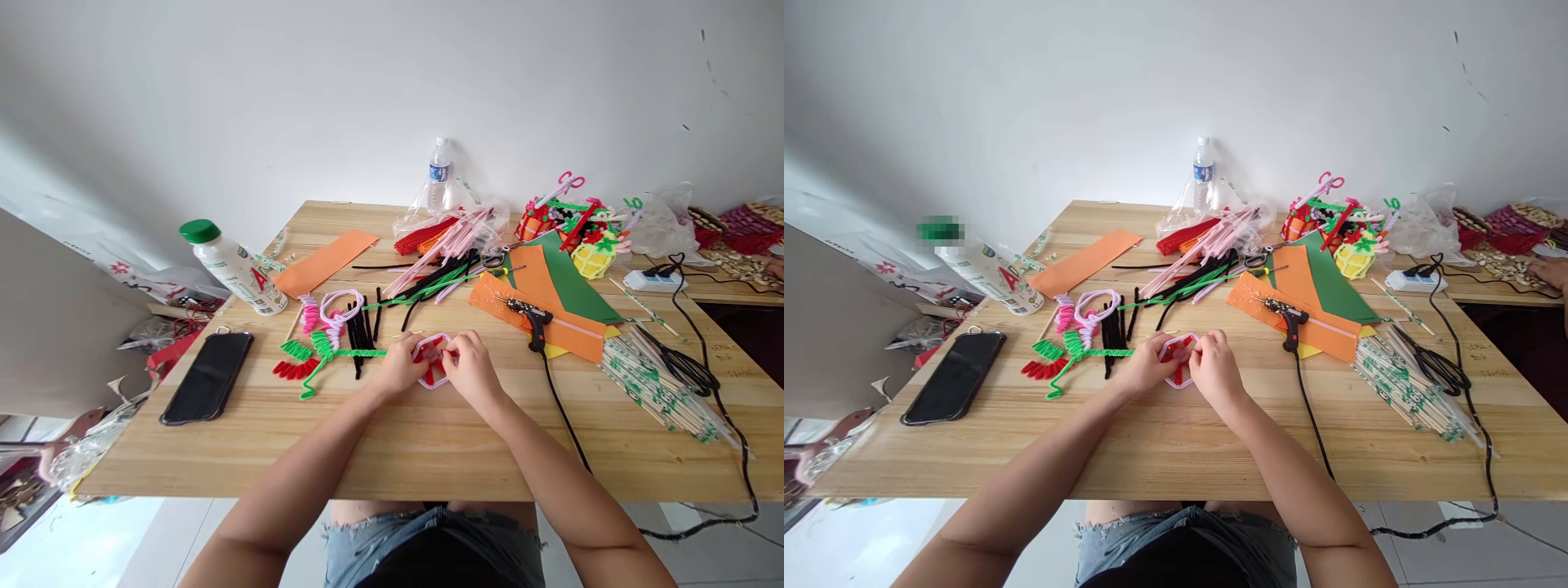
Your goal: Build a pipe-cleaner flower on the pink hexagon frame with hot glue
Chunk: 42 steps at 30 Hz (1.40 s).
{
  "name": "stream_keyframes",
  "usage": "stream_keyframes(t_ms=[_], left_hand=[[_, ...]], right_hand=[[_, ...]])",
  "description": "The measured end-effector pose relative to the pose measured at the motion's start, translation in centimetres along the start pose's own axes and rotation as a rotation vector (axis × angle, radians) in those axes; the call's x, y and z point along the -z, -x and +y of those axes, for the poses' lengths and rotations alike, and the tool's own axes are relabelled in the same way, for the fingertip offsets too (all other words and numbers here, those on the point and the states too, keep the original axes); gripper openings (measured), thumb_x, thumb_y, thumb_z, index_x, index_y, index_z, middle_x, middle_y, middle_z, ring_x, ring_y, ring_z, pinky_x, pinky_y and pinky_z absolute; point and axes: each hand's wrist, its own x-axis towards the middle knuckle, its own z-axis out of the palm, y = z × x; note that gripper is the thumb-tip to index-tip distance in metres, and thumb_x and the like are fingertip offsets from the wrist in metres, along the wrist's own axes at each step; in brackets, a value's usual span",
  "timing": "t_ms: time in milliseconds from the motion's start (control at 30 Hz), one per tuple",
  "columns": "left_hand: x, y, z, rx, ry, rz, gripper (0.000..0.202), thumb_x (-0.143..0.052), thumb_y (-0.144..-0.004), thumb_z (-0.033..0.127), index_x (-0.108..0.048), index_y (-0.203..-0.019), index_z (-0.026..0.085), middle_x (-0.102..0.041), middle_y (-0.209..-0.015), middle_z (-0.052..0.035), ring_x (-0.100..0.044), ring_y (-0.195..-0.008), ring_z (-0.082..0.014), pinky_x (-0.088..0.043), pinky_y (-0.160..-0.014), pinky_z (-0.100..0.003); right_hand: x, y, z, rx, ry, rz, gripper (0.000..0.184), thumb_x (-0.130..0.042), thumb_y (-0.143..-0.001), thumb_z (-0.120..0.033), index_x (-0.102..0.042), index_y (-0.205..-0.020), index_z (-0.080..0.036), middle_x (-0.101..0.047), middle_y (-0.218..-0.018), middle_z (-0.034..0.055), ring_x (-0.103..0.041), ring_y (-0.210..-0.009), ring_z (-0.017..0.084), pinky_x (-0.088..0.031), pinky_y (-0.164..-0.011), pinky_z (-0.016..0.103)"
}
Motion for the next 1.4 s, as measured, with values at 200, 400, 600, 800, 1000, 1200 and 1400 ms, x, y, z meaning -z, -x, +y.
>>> stream_keyframes(t_ms=[200,400,600,800,1000,1200,1400], left_hand=[[-0.4,0.4,0.8,0.074,-0.020,0.055,0.021,-0.057,-0.068,0.008,-0.065,-0.086,0.016,-0.061,-0.085,-0.0035,-0.059,-0.078,-0.0155,-0.048,-0.072,-0.025],[-0.5,0.5,0.9,0.098,-0.035,0.074,0.024,-0.057,-0.066,0.006,-0.066,-0.087,0.016,-0.061,-0.086,-0.0033,-0.059,-0.078,-0.0152,-0.048,-0.073,-0.025],[-0.5,0.6,1.1,0.116,-0.033,0.080,0.025,-0.056,-0.066,0.005,-0.065,-0.087,0.017,-0.061,-0.086,-0.0031,-0.058,-0.080,-0.0156,-0.048,-0.075,-0.026],[-1.0,1.0,1.4,0.115,-0.044,0.153,0.016,-0.057,-0.072,0.011,-0.063,-0.085,0.017,-0.060,-0.087,-0.0045,-0.058,-0.082,-0.0164,-0.047,-0.077,-0.027],[-0.7,1.4,2.1,0.150,-0.087,0.169,0.008,-0.056,-0.076,0.019,-0.059,-0.082,0.016,-0.060,-0.084,-0.0054,-0.058,-0.076,-0.0166,-0.046,-0.071,-0.027],[1.2,1.6,1.8,0.266,0.089,0.022,0.023,-0.055,-0.079,0.032,-0.053,-0.095,0.016,-0.065,-0.075,-0.0009,-0.058,-0.064,-0.0142,-0.043,-0.058,-0.024],[2.1,1.1,1.3,0.246,0.144,-0.150,0.033,-0.052,-0.080,0.036,-0.057,-0.103,0.014,-0.062,-0.063,0.0018,-0.054,-0.051,-0.0116,-0.037,-0.047,-0.021]], right_hand=[[0.3,0.6,-1.3,-0.024,0.288,-0.109,0.013,-0.052,-0.086,-0.016,-0.060,-0.076,-0.014,-0.057,-0.088,0.0098,-0.058,-0.068,0.016,-0.049,-0.063,0.027],[0.3,1.0,-1.9,-0.014,0.413,-0.135,0.016,-0.052,-0.087,-0.016,-0.064,-0.077,-0.014,-0.059,-0.085,0.0107,-0.058,-0.065,0.016,-0.047,-0.059,0.025],[-0.1,0.5,-1.6,-0.131,0.333,-0.196,0.018,-0.055,-0.084,-0.016,-0.064,-0.069,-0.015,-0.060,-0.078,0.0093,-0.058,-0.065,0.017,-0.045,-0.058,0.026],[-1.3,0.1,-1.4,-0.148,0.183,-0.085,0.022,-0.052,-0.082,-0.012,-0.057,-0.062,-0.017,-0.058,-0.078,0.0066,-0.055,-0.065,0.016,-0.045,-0.062,0.026],[-2.3,0.0,-0.8,-0.070,0.095,-0.031,0.022,-0.051,-0.082,-0.008,-0.056,-0.063,-0.016,-0.055,-0.083,0.0073,-0.054,-0.067,0.015,-0.047,-0.067,0.027],[-1.2,-0.9,0.3,0.138,0.024,-0.109,0.021,-0.050,-0.082,-0.005,-0.060,-0.066,-0.015,-0.055,-0.093,0.0088,-0.055,-0.077,0.016,-0.048,-0.074,0.027],[-0.1,-1.4,0.5,0.301,-0.005,-0.163,0.021,-0.048,-0.088,-0.011,-0.064,-0.075,-0.015,-0.056,-0.100,0.0102,-0.054,-0.093,0.018,-0.048,-0.082,0.029]])
